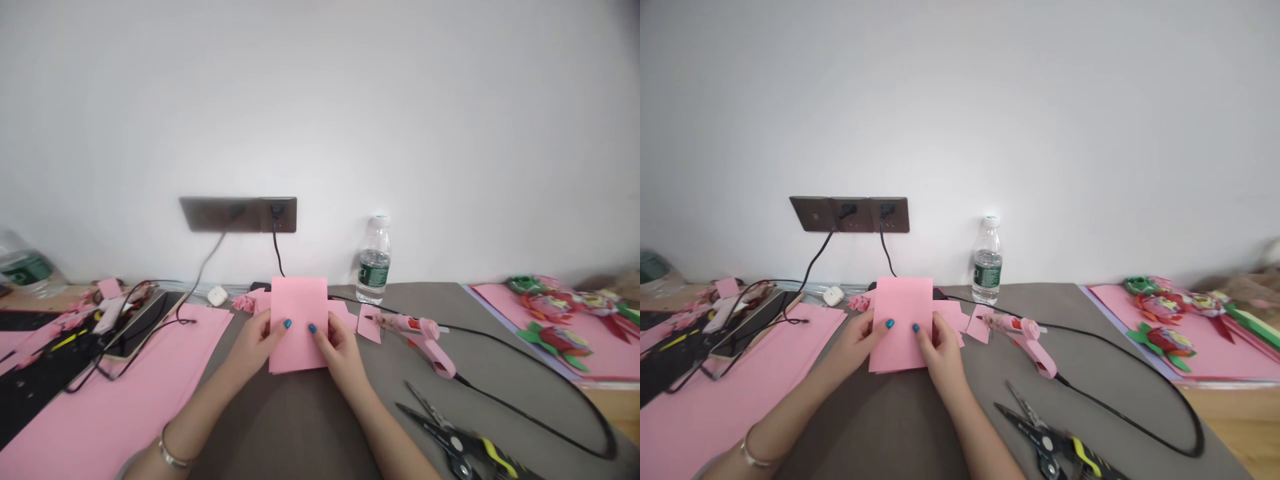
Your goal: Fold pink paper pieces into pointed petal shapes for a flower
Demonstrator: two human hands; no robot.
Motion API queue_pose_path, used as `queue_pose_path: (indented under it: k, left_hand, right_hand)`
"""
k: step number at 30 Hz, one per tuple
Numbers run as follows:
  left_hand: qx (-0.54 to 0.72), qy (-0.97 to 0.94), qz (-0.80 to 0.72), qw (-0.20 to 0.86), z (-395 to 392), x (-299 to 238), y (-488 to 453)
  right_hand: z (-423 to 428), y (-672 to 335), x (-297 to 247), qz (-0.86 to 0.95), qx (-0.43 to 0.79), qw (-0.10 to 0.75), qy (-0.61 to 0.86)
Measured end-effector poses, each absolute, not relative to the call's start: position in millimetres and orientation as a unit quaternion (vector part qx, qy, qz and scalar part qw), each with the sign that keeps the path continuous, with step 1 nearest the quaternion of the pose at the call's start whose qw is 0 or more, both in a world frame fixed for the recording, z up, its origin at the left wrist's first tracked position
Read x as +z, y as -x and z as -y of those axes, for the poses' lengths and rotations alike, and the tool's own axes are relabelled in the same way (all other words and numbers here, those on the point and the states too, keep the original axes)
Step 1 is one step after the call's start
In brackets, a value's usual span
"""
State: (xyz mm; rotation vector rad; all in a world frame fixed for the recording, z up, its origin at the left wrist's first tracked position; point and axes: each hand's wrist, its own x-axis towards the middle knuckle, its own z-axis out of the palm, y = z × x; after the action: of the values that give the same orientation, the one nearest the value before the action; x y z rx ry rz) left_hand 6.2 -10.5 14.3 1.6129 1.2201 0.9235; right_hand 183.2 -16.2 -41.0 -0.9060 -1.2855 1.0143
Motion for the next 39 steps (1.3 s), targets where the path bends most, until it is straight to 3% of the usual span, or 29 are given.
queue_pose_path:
  k: [5,10,17,21,26,29,32,39]
  left_hand:
    - [0.403,-0.614,-0.512,0.445,11,-10,-1]
    - [0.398,-0.525,-0.477,0.582,18,-23,-6]
    - [0.461,-0.425,-0.459,0.629,29,-27,-7]
    - [0.461,-0.496,-0.463,0.572,24,-16,-8]
    - [0.422,-0.584,-0.503,0.477,18,-11,-6]
    - [0.375,-0.625,-0.479,0.489,20,-13,-6]
    - [0.325,-0.662,-0.456,0.498,25,-15,-8]
    - [0.3,-0.697,-0.441,0.479,32,-14,-11]
  right_hand:
    - [21,-184,-41,0.602,0.329,0.591,0.424]
    - [28,-188,-37,0.693,0.222,0.577,0.371]
    - [32,-189,-33,0.739,0.209,0.52,0.374]
    - [33,-186,-30,0.749,0.225,0.502,0.369]
    - [33,-187,-31,0.687,0.318,0.54,0.368]
    - [30,-189,-35,0.625,0.405,0.559,0.364]
    - [28,-189,-37,0.624,0.456,0.519,0.365]
    - [31,-187,-30,0.634,0.42,0.496,0.419]
